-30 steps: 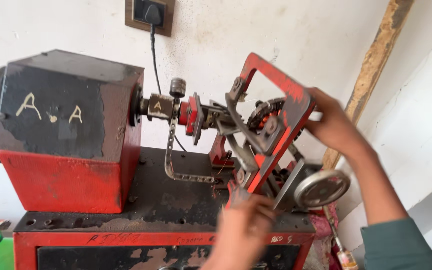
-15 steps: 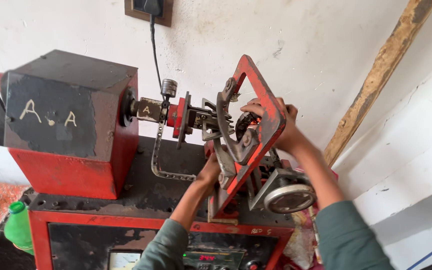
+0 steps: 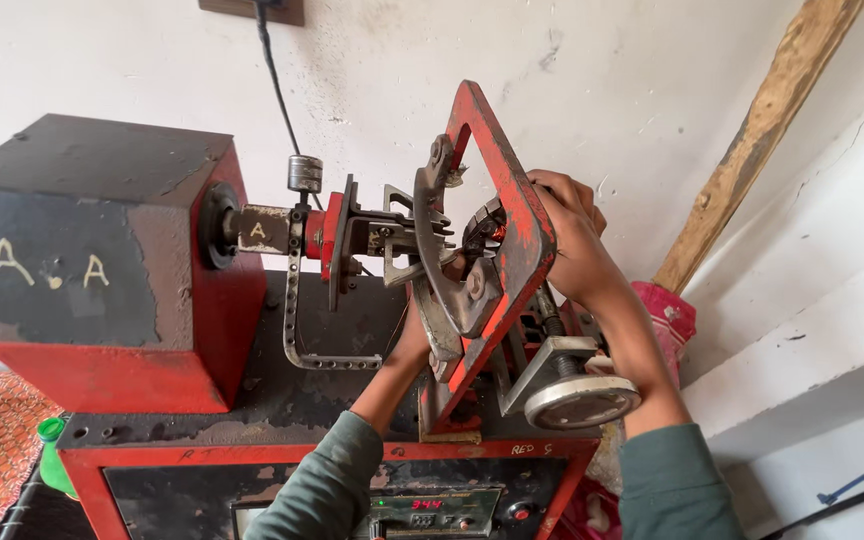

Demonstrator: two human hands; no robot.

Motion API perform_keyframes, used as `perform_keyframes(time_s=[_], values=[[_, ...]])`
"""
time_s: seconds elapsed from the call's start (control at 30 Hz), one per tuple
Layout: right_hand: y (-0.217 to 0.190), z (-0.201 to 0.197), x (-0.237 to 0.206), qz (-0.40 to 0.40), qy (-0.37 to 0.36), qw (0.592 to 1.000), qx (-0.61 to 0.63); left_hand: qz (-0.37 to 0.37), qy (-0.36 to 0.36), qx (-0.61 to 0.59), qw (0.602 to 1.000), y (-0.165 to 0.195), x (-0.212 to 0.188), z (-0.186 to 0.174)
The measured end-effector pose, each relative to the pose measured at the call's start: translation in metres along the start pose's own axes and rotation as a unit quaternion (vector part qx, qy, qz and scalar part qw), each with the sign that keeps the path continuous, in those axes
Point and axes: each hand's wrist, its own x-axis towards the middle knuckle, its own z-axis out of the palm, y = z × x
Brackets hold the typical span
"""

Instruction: The person adjusts a red industrial machine by turning a handle, pressing buttons on the control panel, and manipulating internal components with both hands. The person uses a wooden stick to push or clear parts inside the machine and continues to adjust the mechanism by hand.

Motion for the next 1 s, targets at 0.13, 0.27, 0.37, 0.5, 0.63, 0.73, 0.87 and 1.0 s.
perform_keyframes(time_s=[0.13, 0.27, 0.37, 0.5, 0.63, 0.73, 0.87, 1.0], values=[[-0.005, -0.001, -0.001, 0.007, -0.009, 1.0, -0.011, 0.035, 0.0, 0.187, 0.982, 0.016, 0.001, 0.011], [-0.006, -0.004, -0.009, 0.033, 0.013, 0.996, 0.079, -0.041, 0.034, 0.04, 0.998, 0.022, 0.009, 0.025], [-0.001, -0.007, -0.015, 0.028, 0.033, 0.993, 0.109, -0.064, 0.051, -0.018, 0.996, 0.02, 0.019, 0.029], [0.002, -0.007, -0.016, 0.006, 0.033, 0.995, 0.098, -0.086, 0.073, -0.089, 0.99, 0.031, 0.03, 0.033], [-0.012, -0.001, -0.014, 0.03, 0.062, 0.996, 0.055, -0.097, 0.056, -0.139, 0.984, 0.073, 0.02, 0.041], [-0.026, -0.002, -0.013, -0.052, 0.136, 0.987, -0.065, -0.136, 0.051, -0.264, 0.954, 0.112, 0.006, 0.054], [-0.03, -0.012, -0.005, -0.192, 0.072, 0.964, -0.172, -0.105, 0.04, -0.232, 0.966, 0.146, 0.003, 0.068], [-0.022, -0.009, 0.001, -0.207, 0.061, 0.966, -0.139, -0.076, 0.034, -0.185, 0.979, 0.154, 0.003, 0.07]])
